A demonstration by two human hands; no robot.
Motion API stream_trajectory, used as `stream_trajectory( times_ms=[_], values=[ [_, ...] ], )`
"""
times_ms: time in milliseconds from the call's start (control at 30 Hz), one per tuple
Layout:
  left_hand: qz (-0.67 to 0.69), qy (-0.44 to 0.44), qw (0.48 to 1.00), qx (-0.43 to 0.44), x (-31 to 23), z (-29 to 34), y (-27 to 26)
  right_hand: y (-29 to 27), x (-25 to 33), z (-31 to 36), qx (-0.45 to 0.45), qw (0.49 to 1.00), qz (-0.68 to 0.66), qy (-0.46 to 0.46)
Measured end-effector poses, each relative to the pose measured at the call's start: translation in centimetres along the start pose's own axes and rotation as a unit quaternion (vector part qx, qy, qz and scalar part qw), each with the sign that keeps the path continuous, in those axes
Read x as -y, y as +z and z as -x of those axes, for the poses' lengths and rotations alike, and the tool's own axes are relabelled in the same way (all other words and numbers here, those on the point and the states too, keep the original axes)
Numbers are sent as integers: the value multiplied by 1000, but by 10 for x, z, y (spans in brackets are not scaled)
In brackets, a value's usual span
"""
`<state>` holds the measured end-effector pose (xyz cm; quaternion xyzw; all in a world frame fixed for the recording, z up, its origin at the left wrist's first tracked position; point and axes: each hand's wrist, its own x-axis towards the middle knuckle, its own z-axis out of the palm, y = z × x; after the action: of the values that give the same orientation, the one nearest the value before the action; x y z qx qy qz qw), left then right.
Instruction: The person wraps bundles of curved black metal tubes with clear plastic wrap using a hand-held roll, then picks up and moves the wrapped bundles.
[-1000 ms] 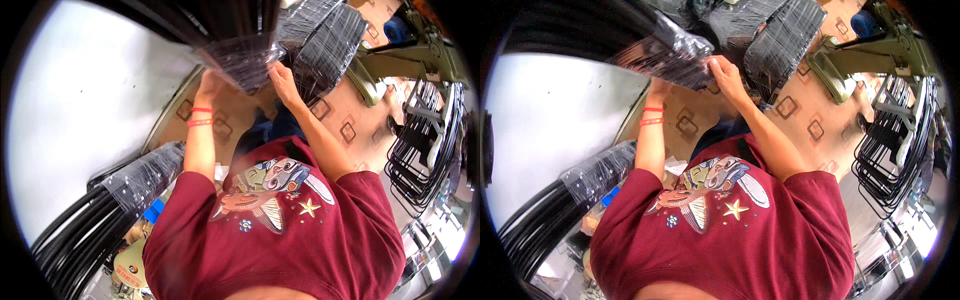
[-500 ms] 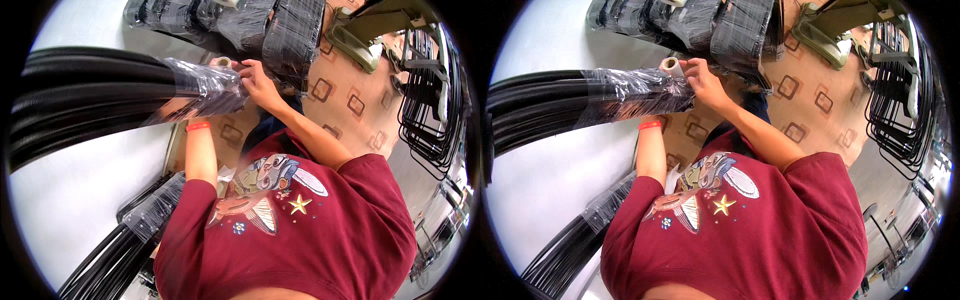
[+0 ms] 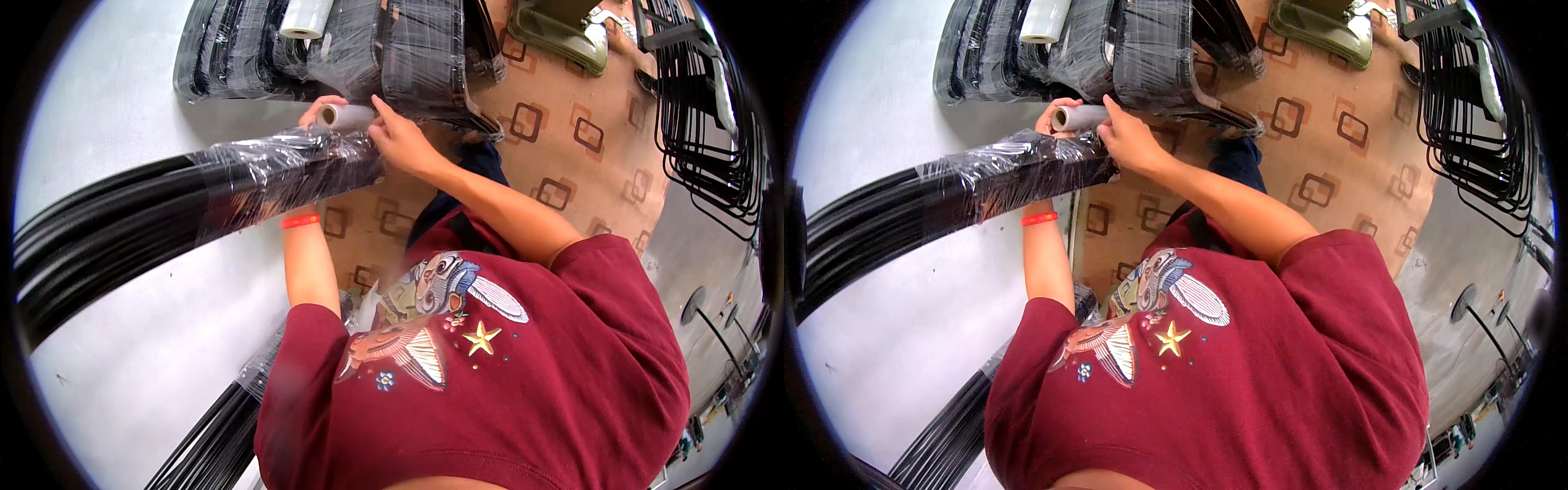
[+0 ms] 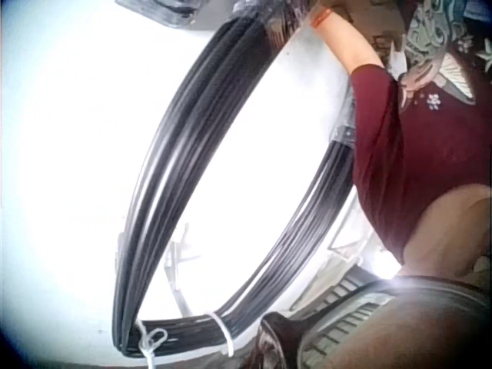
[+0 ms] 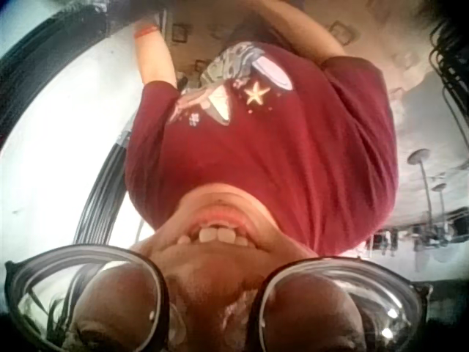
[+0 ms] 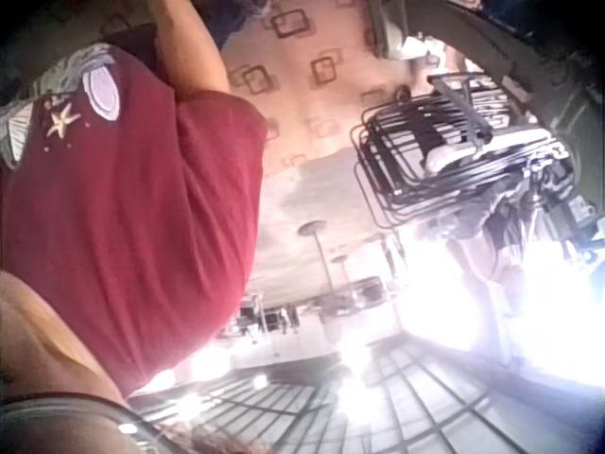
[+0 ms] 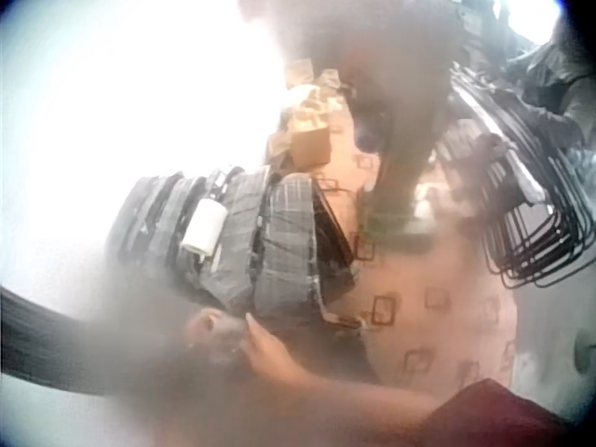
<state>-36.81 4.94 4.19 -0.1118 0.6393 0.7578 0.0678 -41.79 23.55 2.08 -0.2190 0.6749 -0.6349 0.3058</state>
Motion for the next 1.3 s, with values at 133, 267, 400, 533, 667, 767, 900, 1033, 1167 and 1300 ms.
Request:
stream_trajectory(
  times_ms=[133,267,400,533,667,767,900,1033,1167,1300],
  values=[
    [49,-16,998,45,10,-6,1,-10,3,-13,5,977,194,-89],
    [48,-4,999,-5,16,-8,7,-17,-9,-35,45,957,200,-204],
    [-23,-38,998,-50,18,-2,12,-33,16,-44,194,973,81,-96],
    [-48,-67,996,-24,22,8,7,-23,5,-49,219,973,17,-64],
    [-81,-46,985,-145,24,28,20,-13,-9,-38,193,974,-111,42],
    [-1,-41,954,-298,18,65,35,-6,-34,-33,204,947,-244,48],
    [223,37,923,-312,36,104,48,2,-28,-21,183,951,-251,5],
    [39,31,977,-208,29,119,57,15,-43,-24,100,943,-316,35],
    [-68,95,944,-310,40,113,79,16,-37,-24,97,923,-369,58],
    [-108,116,946,-281,43,111,67,-4,-61,-30,136,947,-290,12]
  ],
)
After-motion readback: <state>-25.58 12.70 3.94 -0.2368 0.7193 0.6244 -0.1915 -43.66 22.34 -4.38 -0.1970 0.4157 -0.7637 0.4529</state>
